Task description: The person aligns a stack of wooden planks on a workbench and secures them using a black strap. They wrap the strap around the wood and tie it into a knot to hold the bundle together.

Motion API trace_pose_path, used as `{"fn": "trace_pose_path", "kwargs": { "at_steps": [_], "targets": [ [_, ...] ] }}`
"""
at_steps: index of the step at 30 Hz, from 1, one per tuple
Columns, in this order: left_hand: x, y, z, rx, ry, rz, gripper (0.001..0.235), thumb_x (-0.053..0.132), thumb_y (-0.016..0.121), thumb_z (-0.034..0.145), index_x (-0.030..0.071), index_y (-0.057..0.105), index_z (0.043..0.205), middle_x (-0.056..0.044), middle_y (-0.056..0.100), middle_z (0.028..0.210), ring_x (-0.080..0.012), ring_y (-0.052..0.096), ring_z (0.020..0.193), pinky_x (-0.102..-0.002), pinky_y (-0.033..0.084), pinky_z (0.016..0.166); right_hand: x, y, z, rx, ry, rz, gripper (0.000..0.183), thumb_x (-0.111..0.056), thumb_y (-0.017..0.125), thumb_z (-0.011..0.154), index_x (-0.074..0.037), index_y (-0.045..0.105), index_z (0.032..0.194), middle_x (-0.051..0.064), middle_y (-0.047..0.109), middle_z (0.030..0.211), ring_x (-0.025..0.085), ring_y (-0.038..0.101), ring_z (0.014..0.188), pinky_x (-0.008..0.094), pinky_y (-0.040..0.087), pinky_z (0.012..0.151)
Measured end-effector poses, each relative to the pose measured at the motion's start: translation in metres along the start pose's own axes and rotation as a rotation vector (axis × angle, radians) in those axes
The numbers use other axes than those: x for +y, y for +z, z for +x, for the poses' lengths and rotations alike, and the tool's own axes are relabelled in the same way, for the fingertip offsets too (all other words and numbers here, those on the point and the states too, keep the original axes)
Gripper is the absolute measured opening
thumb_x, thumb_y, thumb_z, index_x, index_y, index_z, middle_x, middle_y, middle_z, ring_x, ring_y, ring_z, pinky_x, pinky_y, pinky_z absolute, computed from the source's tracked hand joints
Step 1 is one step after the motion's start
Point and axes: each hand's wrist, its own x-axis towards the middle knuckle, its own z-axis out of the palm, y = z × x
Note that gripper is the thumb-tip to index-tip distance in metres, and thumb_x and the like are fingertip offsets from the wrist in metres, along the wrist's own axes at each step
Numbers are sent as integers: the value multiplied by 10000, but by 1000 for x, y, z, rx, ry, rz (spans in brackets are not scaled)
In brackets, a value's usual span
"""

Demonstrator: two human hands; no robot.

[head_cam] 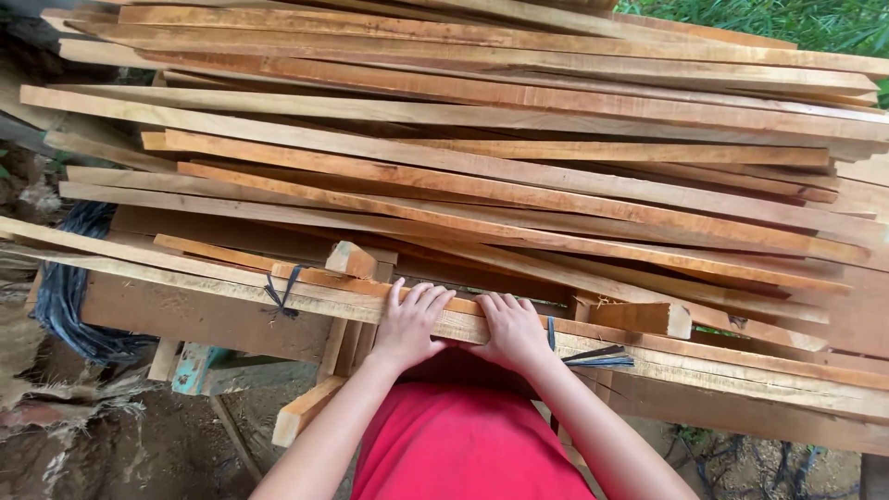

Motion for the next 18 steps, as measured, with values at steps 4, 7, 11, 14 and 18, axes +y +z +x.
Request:
{"fn": "trace_pose_path", "kwargs": {
  "at_steps": [4, 7, 11, 14, 18],
  "targets": [
    [-2, 7, 0, 22, 7, 3, 1022, 480, 887, 548, 254, 474, 1455, 42, 535, 1376, -196, 456, 1349, -619, 230, 1186, 0, -3, -1, -38, 10, 4, 824, -653, 771, 670, -241, 523, 1339, -38, 632, 1202, 184, 588, 1213, 373, 450, 974],
    [-2, 8, 0, 16, -9, 7, 970, 479, 857, 572, 274, 482, 1443, 63, 535, 1357, -175, 458, 1338, -585, 248, 1175, -1, -12, -5, -21, 3, 40, 839, -659, 770, 671, -235, 527, 1353, -22, 643, 1199, 196, 597, 1207, 381, 450, 980],
    [-3, 6, -2, 42, -21, 12, 977, 547, 845, 571, 296, 486, 1445, 79, 548, 1349, -162, 473, 1315, -559, 265, 1169, 11, -26, -18, -15, 24, 128, 762, -718, 634, 805, -209, 557, 1366, 30, 678, 1209, 239, 632, 1199, 424, 467, 1004],
    [1, -2, -1, 64, -18, -2, 957, 549, 847, 586, 299, 497, 1441, 75, 564, 1337, -160, 487, 1301, -549, 268, 1167, 30, -18, -24, -23, 115, 71, 689, -762, 519, 871, -221, 605, 1290, 30, 701, 1142, 253, 671, 1135, 436, 502, 960],
    [2, -1, -2, 88, -21, -15, 940, 548, 849, 586, 294, 517, 1427, 65, 580, 1331, -162, 505, 1278, -540, 280, 1165, 38, -12, -27, -7, 207, 62, 608, -774, 483, 883, -255, 660, 1146, 4, 724, 1022, 249, 716, 1039, 422, 546, 884]
  ]
}}
